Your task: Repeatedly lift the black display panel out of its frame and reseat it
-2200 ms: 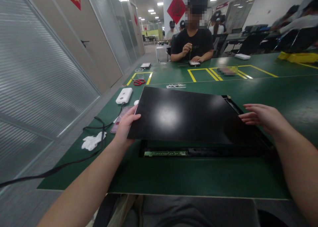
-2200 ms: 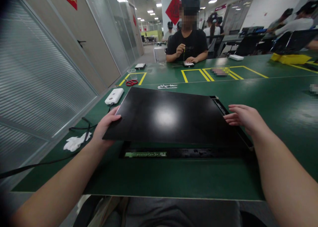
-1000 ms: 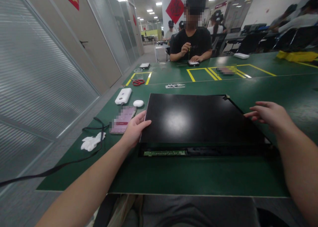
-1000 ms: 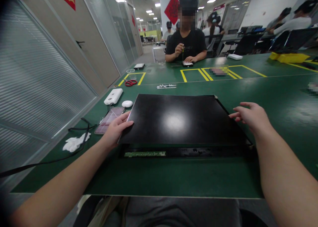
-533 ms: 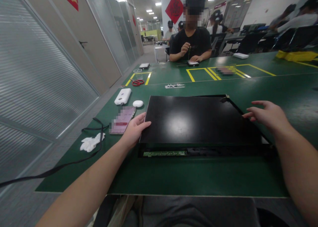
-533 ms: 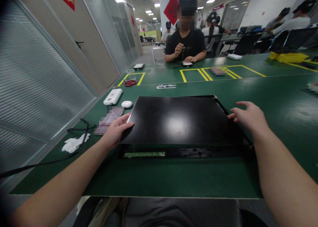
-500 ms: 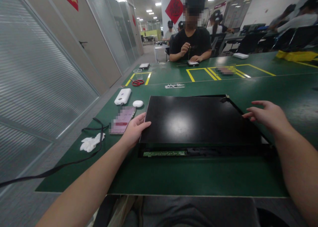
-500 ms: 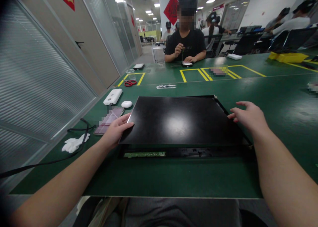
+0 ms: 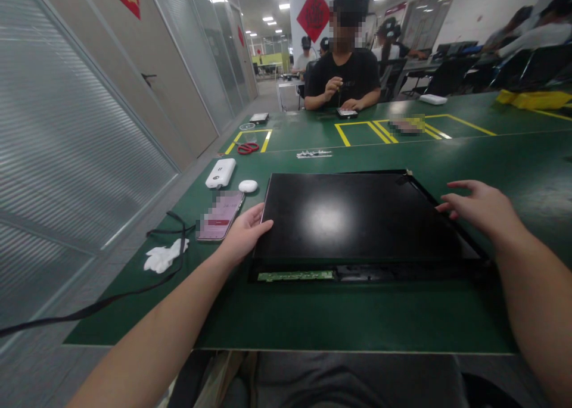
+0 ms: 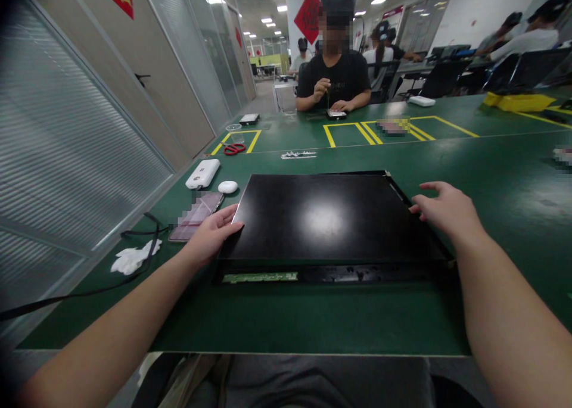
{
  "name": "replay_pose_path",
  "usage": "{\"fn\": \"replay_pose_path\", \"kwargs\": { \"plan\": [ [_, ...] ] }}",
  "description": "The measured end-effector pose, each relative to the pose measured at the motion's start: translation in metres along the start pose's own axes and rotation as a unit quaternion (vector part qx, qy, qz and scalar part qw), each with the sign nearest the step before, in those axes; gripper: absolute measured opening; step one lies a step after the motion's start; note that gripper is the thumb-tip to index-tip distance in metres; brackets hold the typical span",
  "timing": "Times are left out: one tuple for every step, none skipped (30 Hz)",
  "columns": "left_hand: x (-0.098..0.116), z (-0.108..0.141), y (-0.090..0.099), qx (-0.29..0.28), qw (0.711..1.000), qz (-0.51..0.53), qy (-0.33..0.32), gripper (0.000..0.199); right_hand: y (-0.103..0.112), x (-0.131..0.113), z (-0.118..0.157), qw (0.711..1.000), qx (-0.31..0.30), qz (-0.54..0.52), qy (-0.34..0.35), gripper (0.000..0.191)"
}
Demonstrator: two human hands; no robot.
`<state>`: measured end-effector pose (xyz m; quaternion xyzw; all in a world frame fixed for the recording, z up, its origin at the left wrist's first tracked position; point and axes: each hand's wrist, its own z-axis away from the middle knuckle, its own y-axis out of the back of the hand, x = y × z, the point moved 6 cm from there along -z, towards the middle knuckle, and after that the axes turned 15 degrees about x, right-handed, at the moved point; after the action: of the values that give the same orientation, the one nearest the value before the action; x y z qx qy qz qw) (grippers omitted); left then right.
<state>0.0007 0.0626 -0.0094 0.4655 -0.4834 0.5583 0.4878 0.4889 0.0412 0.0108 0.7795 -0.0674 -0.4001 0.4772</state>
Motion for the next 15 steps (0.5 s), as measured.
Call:
{"fn": "replay_pose_path", "kwargs": {
  "plan": [
    [0.0000, -0.0003, 0.0003, 0.001, 1.000, -0.003, -0.003, 0.059, 0.0006, -0.0008, 0.0007, 1.000, 0.000, 0.002, 0.000, 0.046],
    [-0.0003, -0.0008, 0.0007, 0.002, 1.000, -0.006, -0.006, 0.059, 0.0008, -0.0013, 0.0010, 1.000, -0.001, 0.003, 0.000, 0.045],
    [-0.0009, -0.0013, 0.0013, 0.004, 1.000, -0.008, -0.008, 0.058, 0.0008, -0.0015, 0.0010, 1.000, -0.001, 0.003, 0.001, 0.044],
    [-0.0017, -0.0018, 0.0020, 0.006, 1.000, -0.011, -0.009, 0.058, 0.0007, -0.0015, 0.0008, 1.000, -0.001, 0.003, 0.004, 0.043],
    [-0.0026, -0.0024, 0.0027, 0.007, 1.000, -0.013, -0.009, 0.058, 0.0005, -0.0014, 0.0004, 1.000, 0.000, 0.004, 0.007, 0.042],
    [-0.0034, -0.0029, 0.0034, 0.008, 1.000, -0.014, -0.011, 0.058, 0.0003, -0.0012, 0.0001, 1.000, -0.001, 0.007, 0.009, 0.042],
    [-0.0040, -0.0033, 0.0039, 0.009, 1.000, -0.016, -0.012, 0.058, 0.0001, -0.0010, -0.0001, 1.000, -0.002, 0.010, 0.010, 0.042],
    [-0.0046, -0.0037, 0.0043, 0.010, 1.000, -0.018, -0.013, 0.059, 0.0002, -0.0009, -0.0001, 1.000, -0.003, 0.015, 0.010, 0.041],
    [-0.0049, -0.0040, 0.0046, 0.011, 1.000, -0.020, -0.014, 0.059, 0.0006, -0.0010, 0.0001, 1.000, -0.003, 0.020, 0.010, 0.041],
    [-0.0051, -0.0042, 0.0047, 0.012, 1.000, -0.024, -0.015, 0.059, 0.0009, -0.0013, 0.0006, 1.000, -0.005, 0.024, 0.008, 0.041],
    [-0.0053, -0.0044, 0.0048, 0.013, 0.999, -0.027, -0.015, 0.059, 0.0014, -0.0018, 0.0013, 1.000, -0.007, 0.026, 0.006, 0.041],
    [-0.0054, -0.0044, 0.0046, 0.014, 0.999, -0.030, -0.014, 0.059, 0.0019, -0.0024, 0.0022, 1.000, -0.010, 0.027, 0.003, 0.041],
    [-0.0055, -0.0044, 0.0045, 0.015, 0.999, -0.033, -0.014, 0.059, 0.0026, -0.0033, 0.0031, 1.000, -0.012, 0.025, 0.003, 0.041],
    [-0.0056, -0.0044, 0.0045, 0.017, 0.999, -0.035, -0.013, 0.059, 0.0033, -0.0041, 0.0040, 1.000, -0.012, 0.024, 0.003, 0.041],
    [-0.0058, -0.0043, 0.0044, 0.018, 0.999, -0.036, -0.012, 0.059, 0.0040, -0.0048, 0.0046, 1.000, -0.010, 0.023, 0.004, 0.040]
  ]
}}
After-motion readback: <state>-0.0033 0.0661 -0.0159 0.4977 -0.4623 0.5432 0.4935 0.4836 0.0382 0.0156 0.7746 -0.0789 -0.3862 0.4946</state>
